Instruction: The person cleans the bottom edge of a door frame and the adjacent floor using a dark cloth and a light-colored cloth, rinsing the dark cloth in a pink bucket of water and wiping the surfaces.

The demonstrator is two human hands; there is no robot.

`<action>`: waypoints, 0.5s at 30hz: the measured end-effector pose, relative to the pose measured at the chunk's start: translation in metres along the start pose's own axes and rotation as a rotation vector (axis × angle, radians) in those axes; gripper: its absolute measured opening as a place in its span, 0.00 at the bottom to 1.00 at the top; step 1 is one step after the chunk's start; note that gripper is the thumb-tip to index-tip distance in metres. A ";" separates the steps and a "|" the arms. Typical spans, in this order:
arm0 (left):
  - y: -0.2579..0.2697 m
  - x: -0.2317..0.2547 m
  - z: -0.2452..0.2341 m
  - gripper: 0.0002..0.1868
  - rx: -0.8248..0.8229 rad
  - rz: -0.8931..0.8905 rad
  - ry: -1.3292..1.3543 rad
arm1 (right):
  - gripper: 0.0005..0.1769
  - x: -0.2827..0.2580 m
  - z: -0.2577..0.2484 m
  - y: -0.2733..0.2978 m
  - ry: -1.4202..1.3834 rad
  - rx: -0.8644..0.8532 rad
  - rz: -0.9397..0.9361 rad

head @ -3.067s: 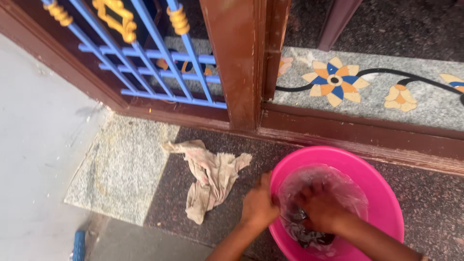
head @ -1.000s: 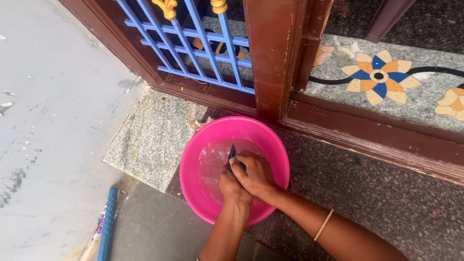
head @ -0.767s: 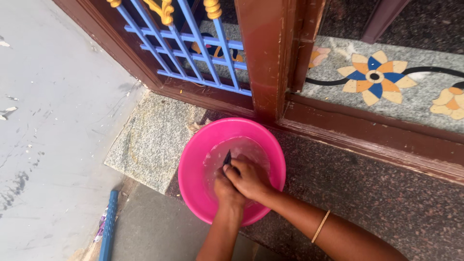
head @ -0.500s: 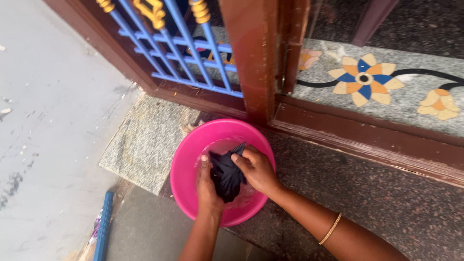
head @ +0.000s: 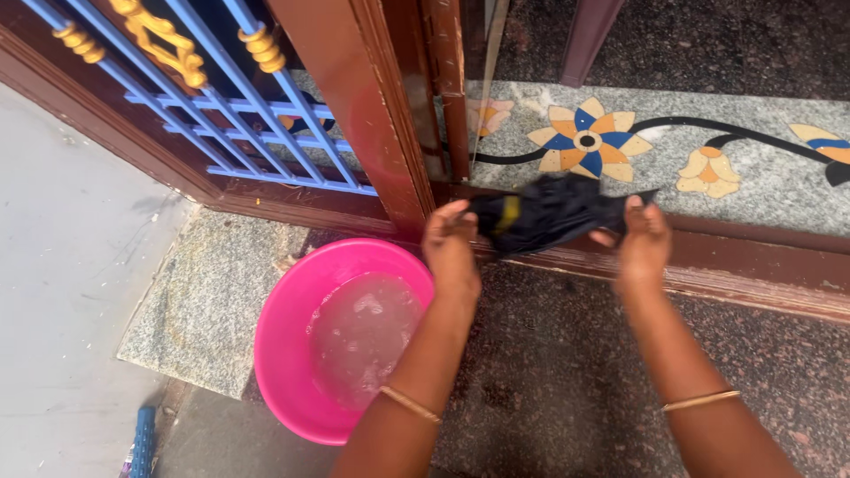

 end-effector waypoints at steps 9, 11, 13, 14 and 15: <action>0.055 -0.081 -0.021 0.51 0.039 0.009 -1.730 | 0.34 0.028 -0.037 -0.029 1.195 -0.423 -0.549; 0.065 -0.073 -0.016 0.60 -0.093 -0.195 -1.891 | 0.44 0.045 0.012 -0.031 1.215 -0.677 -0.301; 0.063 -0.075 -0.022 0.69 -0.232 -0.421 -2.028 | 0.50 0.066 0.065 -0.017 1.393 -0.825 -0.135; 0.058 -0.084 -0.025 0.71 -0.256 -0.427 -2.050 | 0.52 0.076 0.088 -0.008 1.506 -0.879 -0.110; 0.051 -0.097 -0.029 0.72 -0.281 -0.433 -2.072 | 0.51 0.083 0.111 0.002 1.487 -0.914 -0.161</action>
Point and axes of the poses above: each hand's wrist, its own y-axis away from the middle knuckle, its own z-axis out of the palm, x = y × z, the point moved 2 cm from there along -y, towards the middle knuckle, and after that the axes turned 9 degrees about -z, right-handed, at the moved point
